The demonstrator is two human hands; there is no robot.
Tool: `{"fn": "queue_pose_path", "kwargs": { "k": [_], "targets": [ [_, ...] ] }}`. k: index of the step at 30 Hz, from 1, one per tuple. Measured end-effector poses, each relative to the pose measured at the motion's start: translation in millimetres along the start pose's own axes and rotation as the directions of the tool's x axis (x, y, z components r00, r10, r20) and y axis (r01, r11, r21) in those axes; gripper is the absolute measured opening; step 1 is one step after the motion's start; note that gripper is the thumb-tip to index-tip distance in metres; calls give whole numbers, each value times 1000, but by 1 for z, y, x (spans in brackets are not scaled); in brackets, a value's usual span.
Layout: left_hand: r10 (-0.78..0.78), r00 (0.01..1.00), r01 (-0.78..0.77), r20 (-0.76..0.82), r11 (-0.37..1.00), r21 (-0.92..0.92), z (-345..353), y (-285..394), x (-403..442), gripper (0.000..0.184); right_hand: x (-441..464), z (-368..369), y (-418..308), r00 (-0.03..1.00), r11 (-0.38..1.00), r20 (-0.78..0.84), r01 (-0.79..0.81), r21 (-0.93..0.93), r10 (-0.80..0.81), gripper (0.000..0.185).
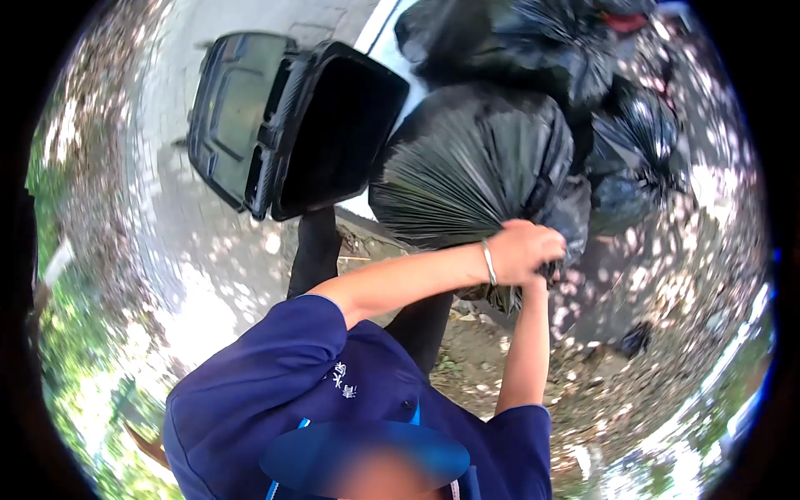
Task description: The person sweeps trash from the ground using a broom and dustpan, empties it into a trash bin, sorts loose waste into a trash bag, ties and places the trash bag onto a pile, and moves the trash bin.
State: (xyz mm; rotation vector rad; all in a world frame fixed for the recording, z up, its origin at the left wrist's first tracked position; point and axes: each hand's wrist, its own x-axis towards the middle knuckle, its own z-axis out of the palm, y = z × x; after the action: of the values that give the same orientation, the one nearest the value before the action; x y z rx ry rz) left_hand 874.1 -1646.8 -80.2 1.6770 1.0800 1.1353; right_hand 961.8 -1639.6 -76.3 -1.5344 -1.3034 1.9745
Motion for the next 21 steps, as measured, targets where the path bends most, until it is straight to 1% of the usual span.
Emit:
{"fn": "queue_pose_path", "kwargs": {
  "k": [2,3,4,6,7,8,9,10,12,13,14,15,16,17,18,19,20,21],
  "targets": [
    [93,967,-33,-238,969,245,9,21,-2,60,-11,6,-5,999,993,-35,0,117,4,32],
    [76,983,-24,-166,955,294,-3,33,-6,63,-15,9,-8,998,982,-58,1,186,10,30],
    [81,972,-14,-219,956,293,-7,38,-9,63,-18,11,-9,996,968,-86,0,250,23,29],
    [-12,955,48,-297,992,115,-19,39,-21,62,-14,4,-6,978,928,-194,1,373,77,25],
    [-55,943,94,-329,990,105,-23,32,-26,61,-7,-5,-2,957,908,-264,5,419,117,24],
    [-97,930,138,-355,986,92,-29,24,-31,61,3,-20,8,919,905,-359,8,426,161,23],
    [-176,893,218,-415,975,55,-37,23,-36,60,10,-29,10,874,962,-460,-28,271,155,26],
    [-230,882,277,-412,959,57,-41,19,-41,60,13,-36,14,707,976,-685,-31,215,174,23],
    [-178,918,245,-355,957,153,-45,10,-41,64,20,-37,9,654,970,-730,-30,239,200,22],
    [-181,919,247,-351,957,154,-41,5,-40,64,20,-39,9,667,969,-719,-23,246,198,21],
    [-117,950,178,-291,965,195,-37,2,-36,71,18,-39,6,662,968,-721,-23,251,203,21],
    [-48,974,100,-222,968,231,-33,-3,-34,77,14,-39,5,722,975,-675,5,224,151,20],
    [-41,978,88,-205,970,225,-28,-10,-31,77,8,-40,6,771,979,-629,36,198,99,19],
    [-8,987,32,-163,989,148,-28,-16,-26,84,2,-39,7,824,989,-566,65,135,23,18],
    [38,993,-31,-115,998,63,-25,-20,-19,91,-3,-33,6,834,990,-551,83,112,-8,18],
    [-10,991,18,-136,998,61,-21,-22,-19,100,-4,-34,12,873,992,-489,59,111,3,24],
    [-116,989,115,-94,993,-7,-22,-22,-17,102,-3,-25,13,806,999,-591,-6,53,36,24],
    [-180,976,183,-119,983,13,-20,-20,-19,103,-1,-16,14,725,996,-686,-86,10,70,25]
  ]
}}
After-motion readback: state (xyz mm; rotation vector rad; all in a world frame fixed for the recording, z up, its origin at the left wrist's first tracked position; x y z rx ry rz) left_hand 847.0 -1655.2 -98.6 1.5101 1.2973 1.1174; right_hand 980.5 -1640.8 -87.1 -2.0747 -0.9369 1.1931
